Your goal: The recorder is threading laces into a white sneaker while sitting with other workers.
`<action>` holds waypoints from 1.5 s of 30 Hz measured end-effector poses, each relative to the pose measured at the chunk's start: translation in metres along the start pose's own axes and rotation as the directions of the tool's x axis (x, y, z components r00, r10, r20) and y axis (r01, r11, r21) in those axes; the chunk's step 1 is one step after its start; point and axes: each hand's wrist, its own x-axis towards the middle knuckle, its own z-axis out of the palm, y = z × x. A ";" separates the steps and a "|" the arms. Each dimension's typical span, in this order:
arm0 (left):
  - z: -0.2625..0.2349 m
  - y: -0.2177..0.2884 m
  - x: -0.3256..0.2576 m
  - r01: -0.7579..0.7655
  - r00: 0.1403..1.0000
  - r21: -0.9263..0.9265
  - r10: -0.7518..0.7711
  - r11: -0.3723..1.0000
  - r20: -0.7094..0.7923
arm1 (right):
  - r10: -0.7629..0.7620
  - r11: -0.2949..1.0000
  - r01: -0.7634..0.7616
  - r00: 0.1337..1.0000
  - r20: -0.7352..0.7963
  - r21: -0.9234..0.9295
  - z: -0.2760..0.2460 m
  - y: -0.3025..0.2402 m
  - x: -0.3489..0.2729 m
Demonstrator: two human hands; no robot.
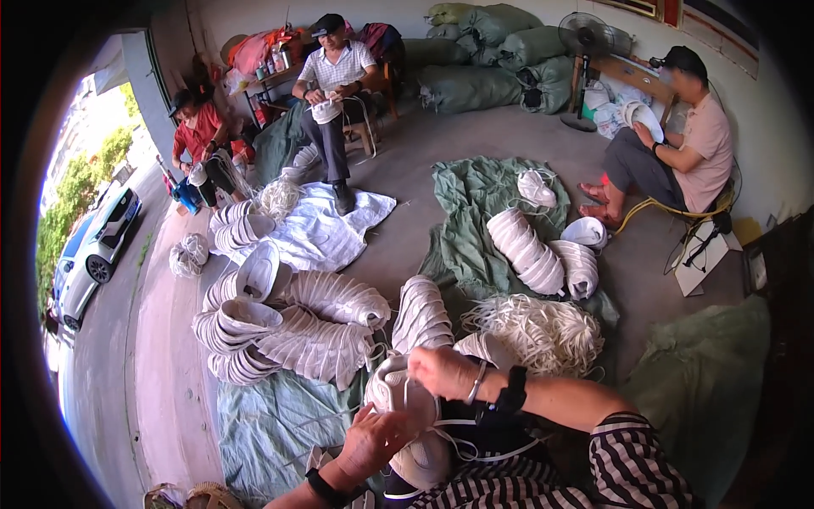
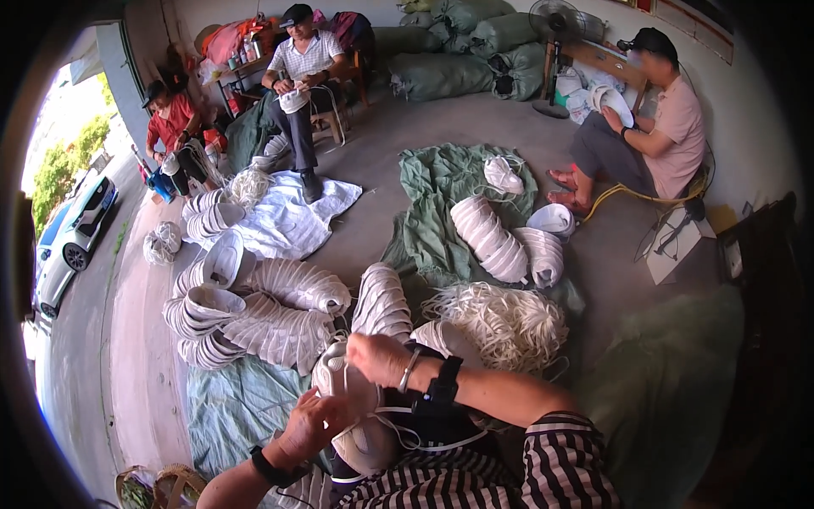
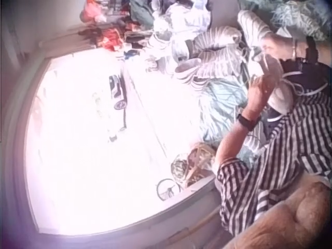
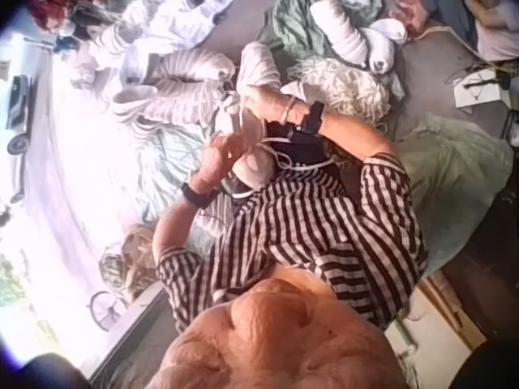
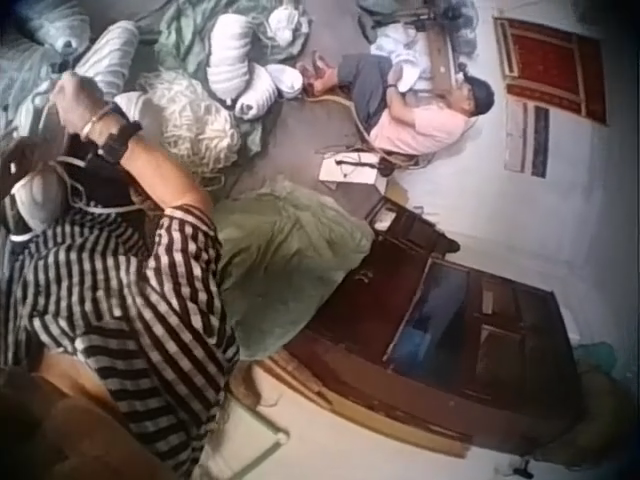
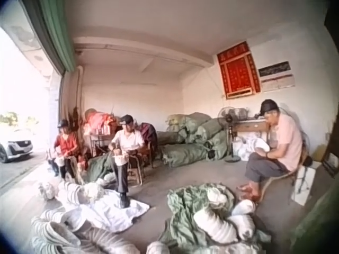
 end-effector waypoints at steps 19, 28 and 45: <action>0.009 0.021 0.026 0.106 0.902 -0.875 -0.415 0.472 -0.115 | 0.069 0.924 -0.097 0.994 0.088 0.369 -0.030 -0.034 -0.015; 0.008 0.027 0.034 0.205 0.860 -0.754 -0.482 0.623 -0.164 | 0.096 0.713 -0.183 0.982 0.165 0.677 0.006 -0.021 -0.026; 0.018 0.027 0.021 0.167 0.921 -0.145 -0.206 0.975 -0.329 | 0.160 0.588 -0.008 0.981 -0.107 0.809 0.018 -0.017 -0.023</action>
